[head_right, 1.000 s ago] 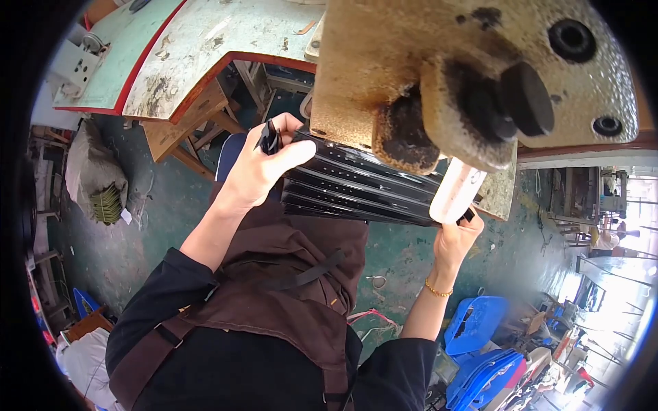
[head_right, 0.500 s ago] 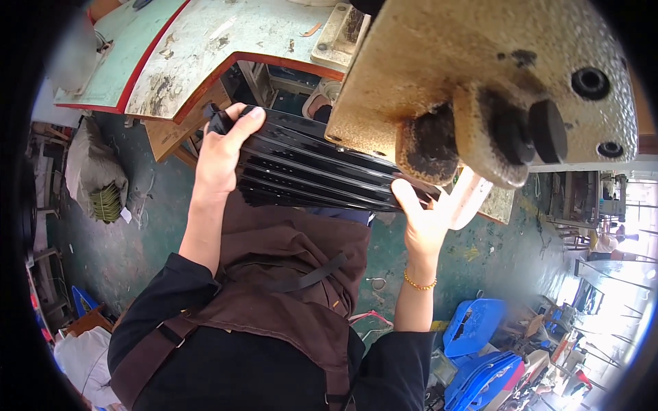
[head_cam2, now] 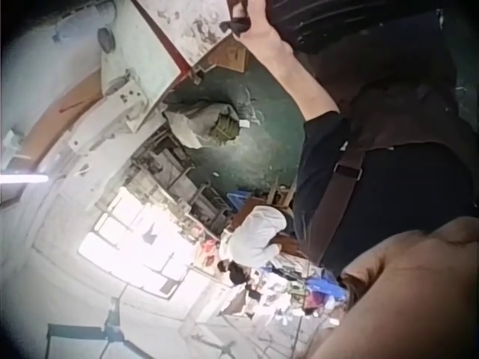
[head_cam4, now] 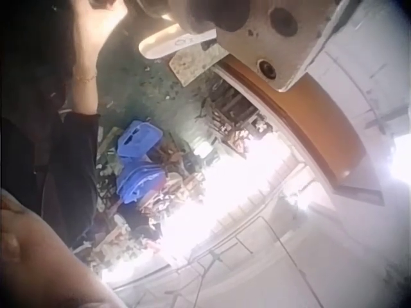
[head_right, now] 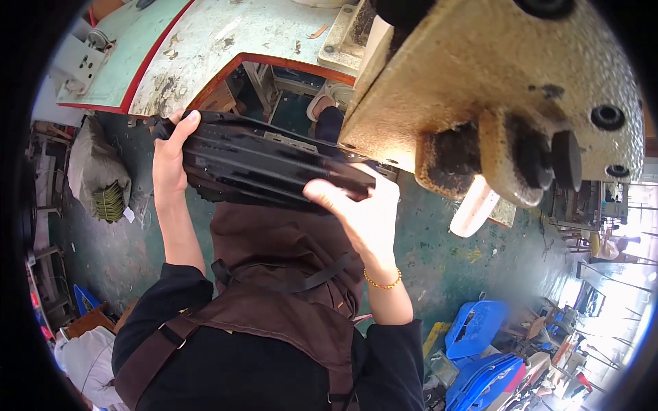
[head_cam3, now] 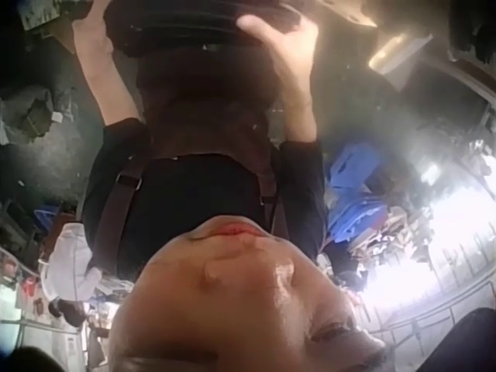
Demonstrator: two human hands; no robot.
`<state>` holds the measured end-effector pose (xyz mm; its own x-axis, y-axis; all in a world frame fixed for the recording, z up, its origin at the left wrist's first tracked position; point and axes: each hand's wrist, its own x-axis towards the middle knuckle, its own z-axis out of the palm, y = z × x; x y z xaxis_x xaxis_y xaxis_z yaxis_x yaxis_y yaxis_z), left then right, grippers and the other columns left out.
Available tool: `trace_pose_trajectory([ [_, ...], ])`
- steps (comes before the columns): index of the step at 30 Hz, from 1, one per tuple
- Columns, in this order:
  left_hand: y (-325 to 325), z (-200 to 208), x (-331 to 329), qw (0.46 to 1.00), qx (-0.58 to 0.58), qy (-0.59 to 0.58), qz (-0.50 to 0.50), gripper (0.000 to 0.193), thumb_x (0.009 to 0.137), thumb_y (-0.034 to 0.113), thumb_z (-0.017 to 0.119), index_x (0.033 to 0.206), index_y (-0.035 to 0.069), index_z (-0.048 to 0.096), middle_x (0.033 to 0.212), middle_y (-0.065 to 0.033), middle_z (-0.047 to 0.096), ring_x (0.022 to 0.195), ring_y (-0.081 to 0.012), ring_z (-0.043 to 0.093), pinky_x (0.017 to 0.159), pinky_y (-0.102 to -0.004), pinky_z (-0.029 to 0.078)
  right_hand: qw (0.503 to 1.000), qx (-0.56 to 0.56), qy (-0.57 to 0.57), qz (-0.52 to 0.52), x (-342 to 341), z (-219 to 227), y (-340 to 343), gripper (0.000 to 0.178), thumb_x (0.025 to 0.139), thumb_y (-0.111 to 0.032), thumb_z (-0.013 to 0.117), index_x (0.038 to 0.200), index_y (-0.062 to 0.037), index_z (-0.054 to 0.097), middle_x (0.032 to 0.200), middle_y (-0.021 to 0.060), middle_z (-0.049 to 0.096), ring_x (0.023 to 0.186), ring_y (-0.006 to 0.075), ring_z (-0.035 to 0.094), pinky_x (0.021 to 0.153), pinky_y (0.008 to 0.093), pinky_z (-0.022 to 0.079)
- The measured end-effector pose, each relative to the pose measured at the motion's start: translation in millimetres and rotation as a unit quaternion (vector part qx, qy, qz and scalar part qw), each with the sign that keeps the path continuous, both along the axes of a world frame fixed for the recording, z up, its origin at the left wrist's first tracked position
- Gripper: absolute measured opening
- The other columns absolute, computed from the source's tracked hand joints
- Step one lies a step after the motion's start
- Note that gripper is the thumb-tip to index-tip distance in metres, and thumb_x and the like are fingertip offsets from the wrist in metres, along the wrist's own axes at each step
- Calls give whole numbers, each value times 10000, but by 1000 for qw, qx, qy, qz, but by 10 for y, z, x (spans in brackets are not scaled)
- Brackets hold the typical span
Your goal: Processing and assembling black plastic shoe components using an industrial machine.
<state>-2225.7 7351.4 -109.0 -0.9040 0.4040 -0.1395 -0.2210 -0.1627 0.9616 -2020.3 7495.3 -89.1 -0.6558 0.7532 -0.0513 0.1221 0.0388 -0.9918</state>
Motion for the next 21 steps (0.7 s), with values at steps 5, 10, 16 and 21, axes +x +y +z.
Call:
trace_pose_trajectory([
  [5, -241, -131, -186, 987, 139, -3, 77, 84, 866, 154, 517, 812, 90, 518, 626, -28, 552, 475, -66, 420, 452, -164, 323, 991, 78, 68, 87, 162, -33, -48, 210, 651, 5, 727, 858, 26, 694, 731, 60, 671, 554, 119, 563, 574, 190, 455],
  [10, -75, -239, -92, 955, 291, -54, 32, 92, 901, 147, 401, 842, 108, 459, 558, 1, 412, 445, -97, 332, 462, -182, 300, 943, 141, 281, 108, 800, -117, 210, 187, 603, 66, 706, 783, 35, 668, 711, 124, 658, 595, 186, 590, 566, 275, 484],
  [16, 465, -288, 651, 905, 188, 106, -365, 106, 828, 100, 583, 920, 51, 566, 706, -18, 527, 519, -60, 413, 499, -171, 316, 944, 188, 268, 35, 1241, -192, 474, 237, 608, 94, 674, 843, 59, 672, 738, 142, 662, 584, 176, 583, 554, 206, 422],
  [21, 618, -30, 854, 932, 59, 213, -288, 109, 766, 59, 663, 720, 46, 565, 653, 8, 538, 523, -37, 405, 504, -163, 309, 968, 212, 122, -62, 1495, -281, 703, 279, 638, 95, 680, 914, 63, 657, 776, 119, 662, 612, 137, 560, 577, 194, 424],
])
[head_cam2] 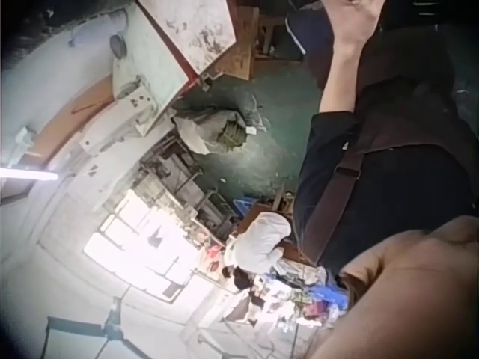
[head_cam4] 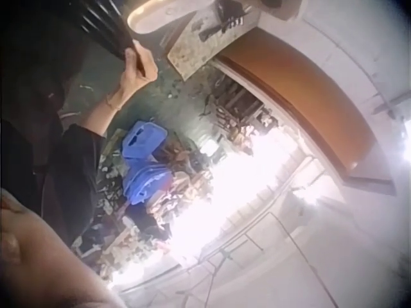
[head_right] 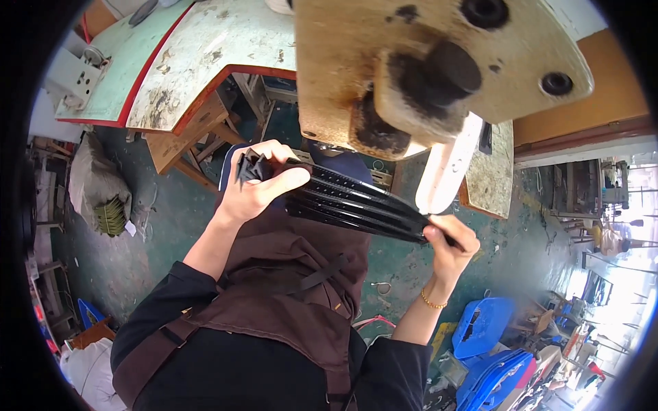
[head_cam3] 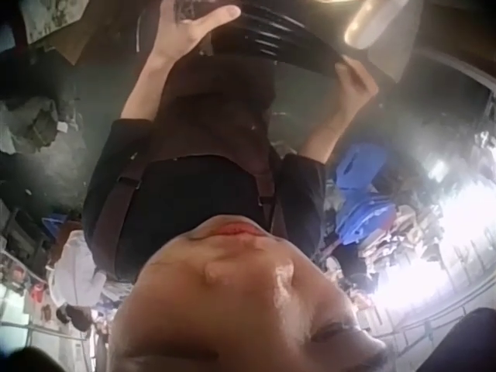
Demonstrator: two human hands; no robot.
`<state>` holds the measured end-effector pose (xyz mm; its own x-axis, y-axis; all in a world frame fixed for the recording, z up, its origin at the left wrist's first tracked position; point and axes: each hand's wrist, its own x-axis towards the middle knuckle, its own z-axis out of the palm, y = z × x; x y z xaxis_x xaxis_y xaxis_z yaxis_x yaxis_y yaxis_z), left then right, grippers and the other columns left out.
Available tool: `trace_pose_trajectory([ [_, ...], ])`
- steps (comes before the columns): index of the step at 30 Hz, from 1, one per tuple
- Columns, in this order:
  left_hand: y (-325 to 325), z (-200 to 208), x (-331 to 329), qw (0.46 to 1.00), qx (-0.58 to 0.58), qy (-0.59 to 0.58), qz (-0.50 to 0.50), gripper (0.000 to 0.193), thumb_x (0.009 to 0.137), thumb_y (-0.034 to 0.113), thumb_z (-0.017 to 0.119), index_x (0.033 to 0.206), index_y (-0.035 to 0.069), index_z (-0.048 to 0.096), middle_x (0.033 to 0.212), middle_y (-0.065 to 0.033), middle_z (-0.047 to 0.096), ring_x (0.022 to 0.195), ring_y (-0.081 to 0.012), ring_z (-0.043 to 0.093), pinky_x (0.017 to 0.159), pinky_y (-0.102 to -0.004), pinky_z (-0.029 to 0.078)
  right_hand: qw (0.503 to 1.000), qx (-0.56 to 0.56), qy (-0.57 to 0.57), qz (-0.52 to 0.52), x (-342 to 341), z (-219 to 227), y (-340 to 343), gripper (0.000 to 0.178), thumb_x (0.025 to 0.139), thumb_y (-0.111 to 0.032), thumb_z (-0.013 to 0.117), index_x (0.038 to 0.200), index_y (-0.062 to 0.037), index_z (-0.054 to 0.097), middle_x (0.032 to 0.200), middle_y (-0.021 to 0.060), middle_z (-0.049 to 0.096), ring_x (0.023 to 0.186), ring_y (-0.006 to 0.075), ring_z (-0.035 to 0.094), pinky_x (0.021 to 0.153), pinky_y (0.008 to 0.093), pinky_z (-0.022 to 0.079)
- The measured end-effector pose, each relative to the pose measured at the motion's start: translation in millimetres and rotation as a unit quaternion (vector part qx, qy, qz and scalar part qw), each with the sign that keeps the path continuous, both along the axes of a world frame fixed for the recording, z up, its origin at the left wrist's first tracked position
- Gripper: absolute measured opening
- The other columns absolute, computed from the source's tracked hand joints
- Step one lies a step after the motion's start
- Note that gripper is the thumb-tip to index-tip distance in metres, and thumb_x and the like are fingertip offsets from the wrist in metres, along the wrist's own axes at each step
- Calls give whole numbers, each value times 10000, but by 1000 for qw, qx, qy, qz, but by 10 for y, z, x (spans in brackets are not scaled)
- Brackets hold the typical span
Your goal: Processing and assembling black plastic shoe components using an industrial machine.
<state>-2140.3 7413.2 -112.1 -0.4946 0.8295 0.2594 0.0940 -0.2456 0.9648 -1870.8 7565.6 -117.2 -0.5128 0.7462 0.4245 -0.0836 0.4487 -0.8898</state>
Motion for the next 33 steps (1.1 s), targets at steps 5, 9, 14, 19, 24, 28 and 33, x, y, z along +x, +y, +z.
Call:
trace_pose_trajectory([
  [5, 95, 169, 120, 993, -60, -90, 38, 202, 709, 19, 695, 612, 49, 520, 598, 20, 509, 515, -59, 394, 512, -195, 320, 993, -82, 38, -78, -63, -13, 112, 280, 672, 95, 673, 950, 70, 645, 795, 90, 660, 651, 116, 560, 595, 189, 429],
  [9, 132, 141, 121, 989, -41, -119, 72, 231, 728, 22, 697, 604, 53, 505, 579, 35, 502, 511, -37, 394, 504, -173, 316, 990, -120, 3, -75, -71, -52, 229, 448, 696, 77, 671, 1124, 29, 547, 880, 107, 649, 760, 165, 592, 736, 234, 447],
  [14, 94, 52, 55, 975, -27, -193, 104, 226, 737, 26, 700, 615, 53, 512, 581, 37, 510, 507, -33, 400, 498, -163, 323, 992, -118, 17, -49, -271, 16, 245, 367, 667, 102, 662, 1027, 56, 610, 869, 94, 659, 712, 138, 582, 678, 210, 452],
  [19, -1, 99, -19, 962, -19, -239, 129, 192, 736, 23, 688, 660, 69, 518, 613, 27, 507, 519, -44, 408, 489, -159, 306, 991, -125, -6, -41, -418, 56, 124, 328, 707, 47, 662, 1031, 58, 609, 900, 105, 651, 758, 151, 584, 739, 223, 448],
  [24, -116, 65, -92, 966, -51, -228, 111, 142, 735, 30, 699, 703, 39, 560, 643, 15, 546, 537, -46, 435, 524, -156, 348, 989, -129, -20, -62, -425, 31, -25, 315, 674, 74, 670, 987, 58, 634, 861, 108, 664, 714, 141, 590, 693, 215, 461],
  [28, -119, -3, 6, 976, -36, -200, 73, 117, 736, 49, 709, 746, 22, 597, 645, 19, 552, 541, -42, 427, 530, -165, 348, 987, -137, 22, -77, -138, -99, -113, 313, 659, 76, 686, 969, 54, 646, 831, 111, 670, 681, 136, 590, 663, 211, 468],
  [33, -58, -6, 141, 990, -81, -100, -62, 148, 719, 69, 729, 765, 28, 594, 632, 22, 546, 541, -53, 419, 528, -178, 338, 976, -166, 74, -121, 230, -286, -297, 324, 665, 52, 705, 983, 45, 645, 823, 117, 668, 659, 136, 578, 657, 208, 461],
])
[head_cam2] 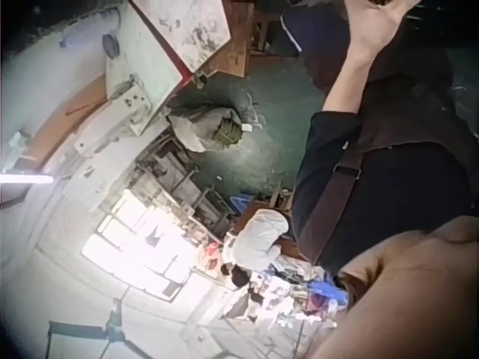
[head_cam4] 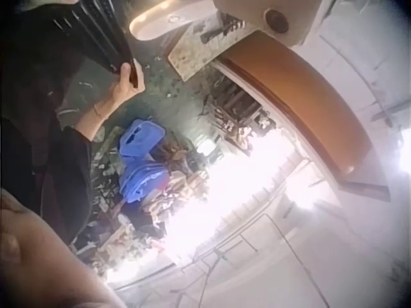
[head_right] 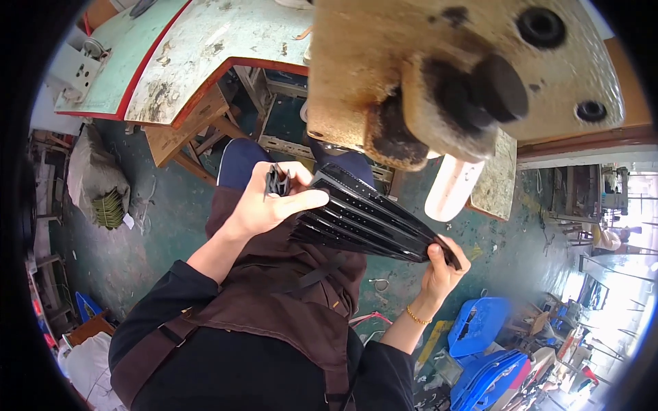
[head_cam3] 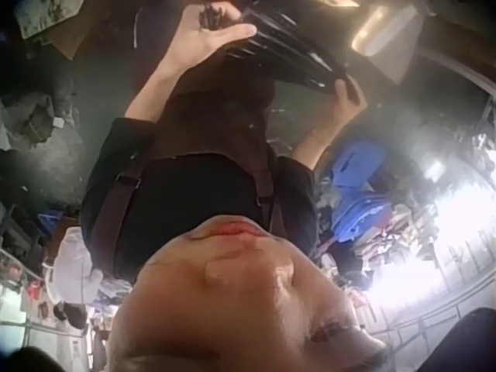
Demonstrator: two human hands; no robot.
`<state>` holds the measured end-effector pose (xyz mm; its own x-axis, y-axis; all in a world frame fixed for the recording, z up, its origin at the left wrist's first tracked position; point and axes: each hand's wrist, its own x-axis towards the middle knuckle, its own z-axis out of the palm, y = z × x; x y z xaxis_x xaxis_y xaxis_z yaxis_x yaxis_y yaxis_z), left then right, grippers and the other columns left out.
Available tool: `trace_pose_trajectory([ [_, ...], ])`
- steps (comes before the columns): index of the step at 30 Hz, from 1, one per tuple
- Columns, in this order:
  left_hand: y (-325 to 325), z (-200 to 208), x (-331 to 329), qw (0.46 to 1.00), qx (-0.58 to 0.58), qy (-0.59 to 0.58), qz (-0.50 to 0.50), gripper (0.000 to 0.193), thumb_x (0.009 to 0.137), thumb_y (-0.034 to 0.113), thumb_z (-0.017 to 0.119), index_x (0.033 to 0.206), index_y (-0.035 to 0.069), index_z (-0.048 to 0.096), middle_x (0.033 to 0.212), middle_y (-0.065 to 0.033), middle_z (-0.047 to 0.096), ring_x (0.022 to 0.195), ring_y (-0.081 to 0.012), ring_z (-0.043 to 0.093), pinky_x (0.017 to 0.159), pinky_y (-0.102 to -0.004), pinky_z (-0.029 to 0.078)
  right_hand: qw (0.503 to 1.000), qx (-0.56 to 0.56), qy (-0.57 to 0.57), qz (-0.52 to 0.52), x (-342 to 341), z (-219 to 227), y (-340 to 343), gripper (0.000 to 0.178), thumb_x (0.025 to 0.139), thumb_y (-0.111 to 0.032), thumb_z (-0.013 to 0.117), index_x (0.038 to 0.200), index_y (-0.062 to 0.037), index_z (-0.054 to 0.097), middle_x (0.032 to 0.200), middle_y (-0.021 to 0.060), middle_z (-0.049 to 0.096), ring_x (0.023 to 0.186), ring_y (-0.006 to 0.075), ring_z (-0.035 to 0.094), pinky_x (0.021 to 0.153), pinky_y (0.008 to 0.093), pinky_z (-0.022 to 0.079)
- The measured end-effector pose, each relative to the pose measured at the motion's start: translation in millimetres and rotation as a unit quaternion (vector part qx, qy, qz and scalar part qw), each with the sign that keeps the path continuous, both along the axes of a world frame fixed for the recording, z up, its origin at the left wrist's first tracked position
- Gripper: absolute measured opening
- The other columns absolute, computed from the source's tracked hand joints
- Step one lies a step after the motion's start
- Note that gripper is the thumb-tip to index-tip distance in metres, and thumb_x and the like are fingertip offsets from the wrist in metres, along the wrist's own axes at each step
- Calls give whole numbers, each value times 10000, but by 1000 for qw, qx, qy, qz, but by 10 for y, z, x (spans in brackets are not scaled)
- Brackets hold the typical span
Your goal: Processing and assembling black plastic shoe components using an industrial machine.
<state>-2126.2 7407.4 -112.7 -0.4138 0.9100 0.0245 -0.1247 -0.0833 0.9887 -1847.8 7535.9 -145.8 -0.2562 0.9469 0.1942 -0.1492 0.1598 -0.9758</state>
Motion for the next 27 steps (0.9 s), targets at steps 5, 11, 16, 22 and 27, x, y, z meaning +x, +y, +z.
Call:
trace_pose_trajectory([
  [5, 152, 37, 82, 999, -5, 48, 25, 188, 694, 49, 745, 760, 33, 570, 644, 4, 563, 564, -69, 460, 551, -181, 363, 997, -18, 39, -65, 87, -488, -445, 313, 699, 46, 667, 1011, 38, 640, 858, 126, 663, 687, 143, 561, 692, 220, 441],
  [11, 245, 158, -30, 983, 18, 145, 111, 284, 661, 33, 774, 729, 61, 500, 676, -12, 591, 583, -79, 510, 563, -187, 389, 998, -19, 49, -45, -224, -893, -1087, 269, 746, 64, 572, 1008, 55, 630, 866, 110, 648, 728, 134, 529, 722, 225, 412],
  [16, 267, 175, -86, 976, 28, 177, 125, 344, 640, 22, 789, 726, 82, 461, 702, -28, 607, 591, -83, 533, 570, -195, 404, 998, -62, -7, 19, -365, -782, -1185, 258, 750, 64, 576, 1005, 67, 619, 815, 60, 628, 648, 100, 475, 610, 189, 372],
  [22, 250, 217, -139, 969, 37, 204, 131, 346, 639, 47, 796, 714, 86, 460, 696, -26, 607, 582, -69, 516, 568, -189, 397, 996, -74, -35, 47, -426, -809, -1195, 253, 744, 57, 602, 995, 80, 608, 760, 18, 603, 597, 79, 427, 534, 180, 323],
  [27, 206, 216, -164, 974, 33, 175, 138, 302, 656, 56, 781, 727, 83, 489, 668, -11, 591, 567, -51, 483, 552, -176, 374, 995, -67, -72, 23, -385, -850, -1157, 244, 734, 48, 627, 976, 74, 618, 741, 16, 601, 594, 81, 433, 557, 177, 345],
])
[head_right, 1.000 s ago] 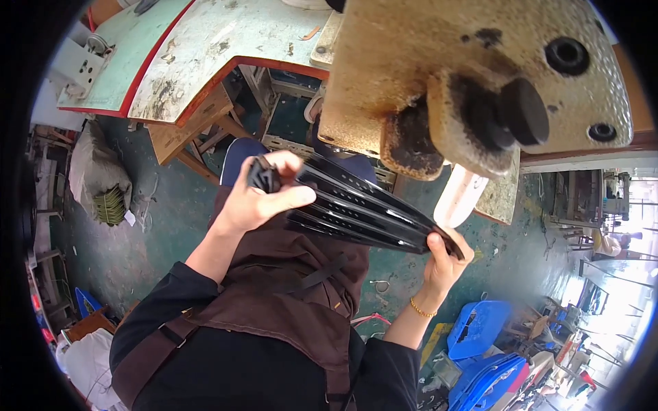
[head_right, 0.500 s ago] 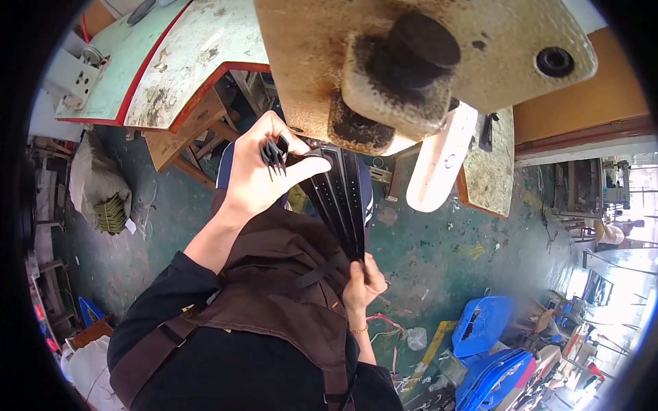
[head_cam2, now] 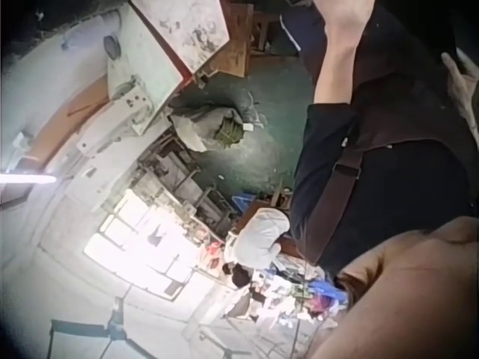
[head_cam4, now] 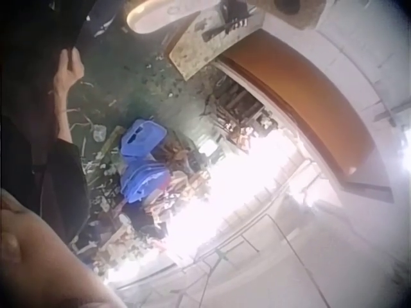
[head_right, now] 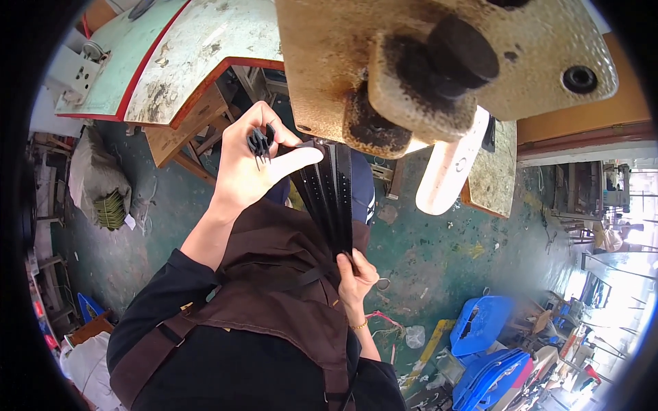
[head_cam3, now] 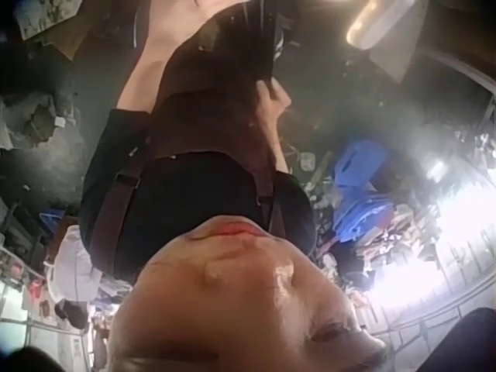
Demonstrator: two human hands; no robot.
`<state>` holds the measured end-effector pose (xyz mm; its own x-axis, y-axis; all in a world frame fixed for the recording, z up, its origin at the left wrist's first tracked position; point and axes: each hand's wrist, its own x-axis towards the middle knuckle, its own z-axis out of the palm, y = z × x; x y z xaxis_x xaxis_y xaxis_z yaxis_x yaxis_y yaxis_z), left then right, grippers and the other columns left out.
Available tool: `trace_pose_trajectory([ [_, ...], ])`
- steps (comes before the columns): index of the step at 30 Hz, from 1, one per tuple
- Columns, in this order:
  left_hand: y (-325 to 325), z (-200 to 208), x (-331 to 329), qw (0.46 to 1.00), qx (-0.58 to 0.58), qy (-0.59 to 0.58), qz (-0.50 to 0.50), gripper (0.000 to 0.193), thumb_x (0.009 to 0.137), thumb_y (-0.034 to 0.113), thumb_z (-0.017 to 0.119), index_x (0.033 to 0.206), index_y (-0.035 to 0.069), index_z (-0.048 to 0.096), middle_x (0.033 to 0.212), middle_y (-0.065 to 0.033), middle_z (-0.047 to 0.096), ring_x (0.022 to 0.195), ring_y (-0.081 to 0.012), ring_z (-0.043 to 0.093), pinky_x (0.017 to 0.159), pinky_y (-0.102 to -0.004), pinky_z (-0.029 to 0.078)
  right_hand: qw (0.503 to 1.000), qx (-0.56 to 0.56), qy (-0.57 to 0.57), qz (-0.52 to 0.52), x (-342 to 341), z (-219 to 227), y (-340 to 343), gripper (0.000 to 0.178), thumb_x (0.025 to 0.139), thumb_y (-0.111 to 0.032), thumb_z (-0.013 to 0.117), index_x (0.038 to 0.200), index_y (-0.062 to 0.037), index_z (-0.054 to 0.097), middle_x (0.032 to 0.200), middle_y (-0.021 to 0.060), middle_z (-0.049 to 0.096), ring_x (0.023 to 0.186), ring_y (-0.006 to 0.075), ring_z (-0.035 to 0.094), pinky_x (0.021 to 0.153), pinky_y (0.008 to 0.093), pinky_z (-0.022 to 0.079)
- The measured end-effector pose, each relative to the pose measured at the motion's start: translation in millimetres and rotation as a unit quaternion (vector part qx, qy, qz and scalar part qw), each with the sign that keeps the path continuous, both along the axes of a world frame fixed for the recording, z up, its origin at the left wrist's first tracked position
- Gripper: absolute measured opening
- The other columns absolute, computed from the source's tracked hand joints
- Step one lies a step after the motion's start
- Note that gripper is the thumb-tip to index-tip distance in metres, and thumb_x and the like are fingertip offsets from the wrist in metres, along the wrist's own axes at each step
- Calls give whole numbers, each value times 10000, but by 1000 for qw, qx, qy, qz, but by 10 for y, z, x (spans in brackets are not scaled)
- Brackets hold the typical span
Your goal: Processing and assembling black plastic shoe components using an industrial machine.
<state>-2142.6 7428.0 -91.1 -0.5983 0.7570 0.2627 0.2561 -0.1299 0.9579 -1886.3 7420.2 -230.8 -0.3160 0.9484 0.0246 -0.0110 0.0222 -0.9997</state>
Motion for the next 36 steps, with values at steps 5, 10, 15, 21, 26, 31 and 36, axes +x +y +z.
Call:
trace_pose_trajectory([
  [5, -41, 49, 71, 993, -28, -109, 23, 273, 656, 71, 775, 782, 54, 534, 633, -7, 563, 544, -73, 489, 531, -199, 399, 997, 3, 45, -59, 95, 226, 348, 228, 720, 40, 654, 947, 59, 633, 753, 38, 619, 608, 85, 472, 582, 185, 390],
  [10, -5, -4, 125, 981, -68, -177, -38, 253, 679, 79, 761, 835, 50, 563, 634, -10, 568, 548, -69, 494, 543, -188, 401, 987, -8, 147, -61, 339, 475, 997, 186, 729, 50, 647, 909, 41, 602, 816, 88, 639, 663, 125, 559, 647, 203, 465],
  [15, 5, -13, 163, 950, -26, -307, -56, 215, 690, 28, 731, 831, 38, 570, 637, 17, 548, 561, -33, 440, 545, -158, 336, 990, 69, 120, -1, 363, 882, 1647, 184, 745, 62, 627, 925, 45, 592, 818, 89, 634, 709, 131, 582, 695, 218, 487],
  [21, 27, -81, 114, 951, 0, -306, -36, 168, 749, 119, 723, 784, 33, 583, 591, 11, 535, 525, -47, 440, 532, -172, 368, 994, 92, 46, 22, 115, 1082, 1824, 233, 793, 32, 587, 1025, 38, 563, 938, 106, 626, 782, 142, 595, 769, 229, 469],
  [26, 20, -111, 43, 973, 2, -232, 1, 173, 806, 150, 679, 723, 21, 598, 580, 31, 509, 519, -40, 400, 505, -170, 321, 990, 111, 80, 20, -280, 1221, 1660, 310, 739, 55, 646, 1043, 58, 589, 915, 90, 648, 801, 139, 602, 738, 231, 488],
  [31, -53, -154, -74, 975, 23, -216, 54, 199, 843, 159, 641, 700, 23, 621, 591, 37, 513, 518, -40, 384, 486, -176, 280, 992, 90, 73, 46, -359, 1081, 1674, 357, 714, 61, 672, 1062, 44, 590, 966, 94, 644, 843, 150, 604, 744, 232, 491],
  [36, -156, -136, -243, 948, 7, -280, 154, 166, 817, 156, 668, 709, 35, 638, 612, 23, 546, 515, -42, 410, 480, -171, 294, 992, 99, -32, 76, -531, 1012, 1662, 306, 726, 31, 667, 1024, 33, 598, 842, 105, 656, 699, 152, 614, 678, 228, 505],
])
